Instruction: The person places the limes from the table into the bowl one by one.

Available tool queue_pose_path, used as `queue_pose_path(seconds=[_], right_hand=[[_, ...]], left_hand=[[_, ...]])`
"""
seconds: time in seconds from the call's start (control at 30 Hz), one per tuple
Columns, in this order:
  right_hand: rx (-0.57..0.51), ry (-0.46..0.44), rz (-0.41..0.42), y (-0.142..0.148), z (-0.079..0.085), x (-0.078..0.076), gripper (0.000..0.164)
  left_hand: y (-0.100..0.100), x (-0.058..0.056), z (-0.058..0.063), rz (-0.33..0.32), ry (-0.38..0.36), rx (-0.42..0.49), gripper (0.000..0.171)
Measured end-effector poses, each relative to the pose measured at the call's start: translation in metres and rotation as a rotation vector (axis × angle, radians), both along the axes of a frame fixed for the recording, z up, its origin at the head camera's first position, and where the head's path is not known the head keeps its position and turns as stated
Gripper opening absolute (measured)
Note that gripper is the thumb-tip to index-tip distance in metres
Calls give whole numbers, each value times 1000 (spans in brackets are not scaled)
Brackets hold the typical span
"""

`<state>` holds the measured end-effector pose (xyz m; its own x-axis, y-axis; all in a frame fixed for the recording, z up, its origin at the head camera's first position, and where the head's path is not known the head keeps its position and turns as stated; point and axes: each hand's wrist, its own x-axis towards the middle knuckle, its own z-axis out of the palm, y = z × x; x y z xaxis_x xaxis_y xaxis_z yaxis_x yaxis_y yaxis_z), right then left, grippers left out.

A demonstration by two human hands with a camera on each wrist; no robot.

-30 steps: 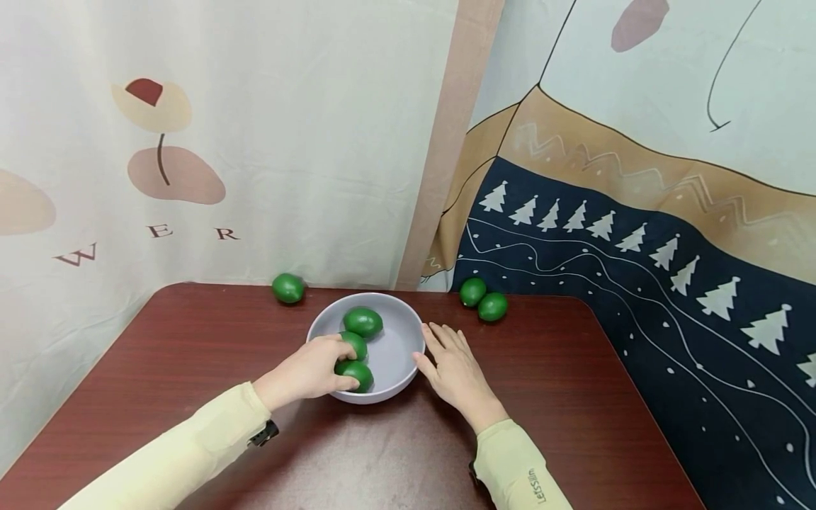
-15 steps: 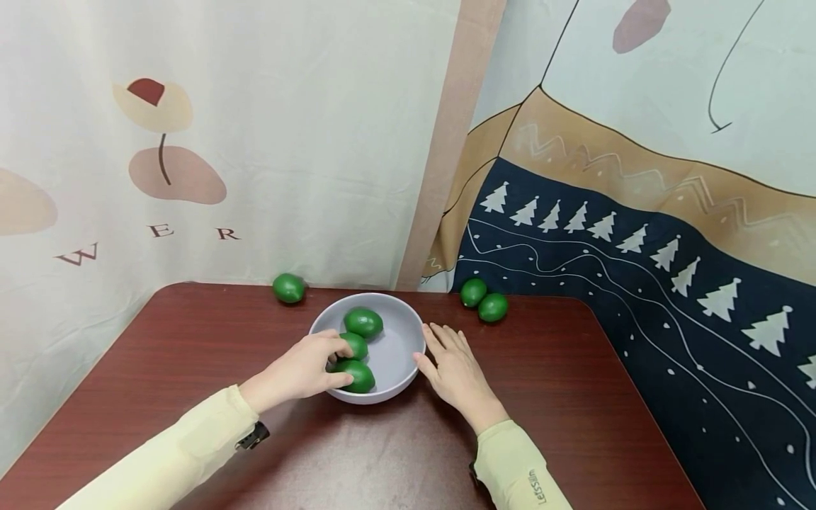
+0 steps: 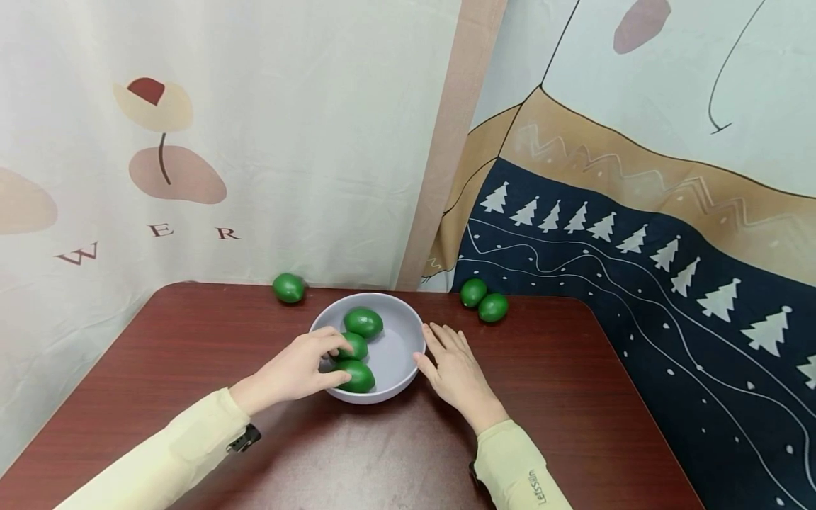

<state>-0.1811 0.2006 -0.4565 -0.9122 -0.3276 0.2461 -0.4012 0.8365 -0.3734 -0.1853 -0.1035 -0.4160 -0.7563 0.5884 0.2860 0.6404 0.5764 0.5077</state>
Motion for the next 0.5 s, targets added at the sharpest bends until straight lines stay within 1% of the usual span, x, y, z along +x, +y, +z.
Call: queue_pose_path(seconds=[0.23,0.37,0.5], right_hand=[[5,-15,-7,0,-1,0,60],[6,-19,-9,1,-1,-1,61],[4,-21,-8,1,-2,-1,61]], left_hand=[[-4,-1,-1,-1,57,46,33],[-6,-1,-3,15,88,75,36],[-8,-2,-5,41,98,106,38]])
